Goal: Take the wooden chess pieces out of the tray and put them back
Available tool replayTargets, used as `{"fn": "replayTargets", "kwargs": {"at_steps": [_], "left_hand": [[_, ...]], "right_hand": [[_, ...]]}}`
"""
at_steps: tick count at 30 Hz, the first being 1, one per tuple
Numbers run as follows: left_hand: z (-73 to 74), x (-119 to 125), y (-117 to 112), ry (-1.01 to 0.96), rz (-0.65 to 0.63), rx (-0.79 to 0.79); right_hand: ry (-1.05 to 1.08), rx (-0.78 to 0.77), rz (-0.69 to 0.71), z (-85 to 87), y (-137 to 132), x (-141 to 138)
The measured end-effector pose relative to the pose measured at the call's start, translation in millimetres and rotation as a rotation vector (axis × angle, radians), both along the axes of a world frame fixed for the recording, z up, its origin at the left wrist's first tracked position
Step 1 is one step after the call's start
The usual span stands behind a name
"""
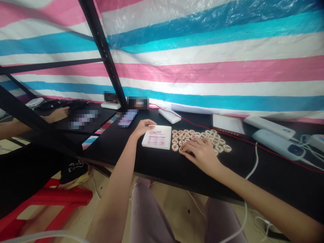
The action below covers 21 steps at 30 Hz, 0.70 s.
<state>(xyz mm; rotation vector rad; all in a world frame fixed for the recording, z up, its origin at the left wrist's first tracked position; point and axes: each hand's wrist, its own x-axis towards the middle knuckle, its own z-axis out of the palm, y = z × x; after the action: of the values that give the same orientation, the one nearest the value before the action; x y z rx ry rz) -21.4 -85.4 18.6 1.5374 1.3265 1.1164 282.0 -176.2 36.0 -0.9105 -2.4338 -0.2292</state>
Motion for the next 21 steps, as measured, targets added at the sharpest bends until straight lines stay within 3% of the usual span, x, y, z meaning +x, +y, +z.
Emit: {"fn": "replayTargets", "kwargs": {"at_steps": [8,14,18,21], "left_hand": [[0.1,-0.4,-0.3,0.000,-0.001,0.003],[-3.5,-1.5,1.3,0.015,-0.001,0.032],[-4.1,-2.2,2.2,0.011,0.014,0.032],[-2.5,-2.3,1.5,0.014,0.020,0.021]], "right_hand": [[-0.032,0.062,-0.033,-4.0,0.0,1.5],[0.032,0.132,-0.053,9.9,4.3,9.3],[0.062,0.198,-0.080,18.6,21.0,34.1],[0.155,0.177,-0.164,13.2,41.2,65.8]]}}
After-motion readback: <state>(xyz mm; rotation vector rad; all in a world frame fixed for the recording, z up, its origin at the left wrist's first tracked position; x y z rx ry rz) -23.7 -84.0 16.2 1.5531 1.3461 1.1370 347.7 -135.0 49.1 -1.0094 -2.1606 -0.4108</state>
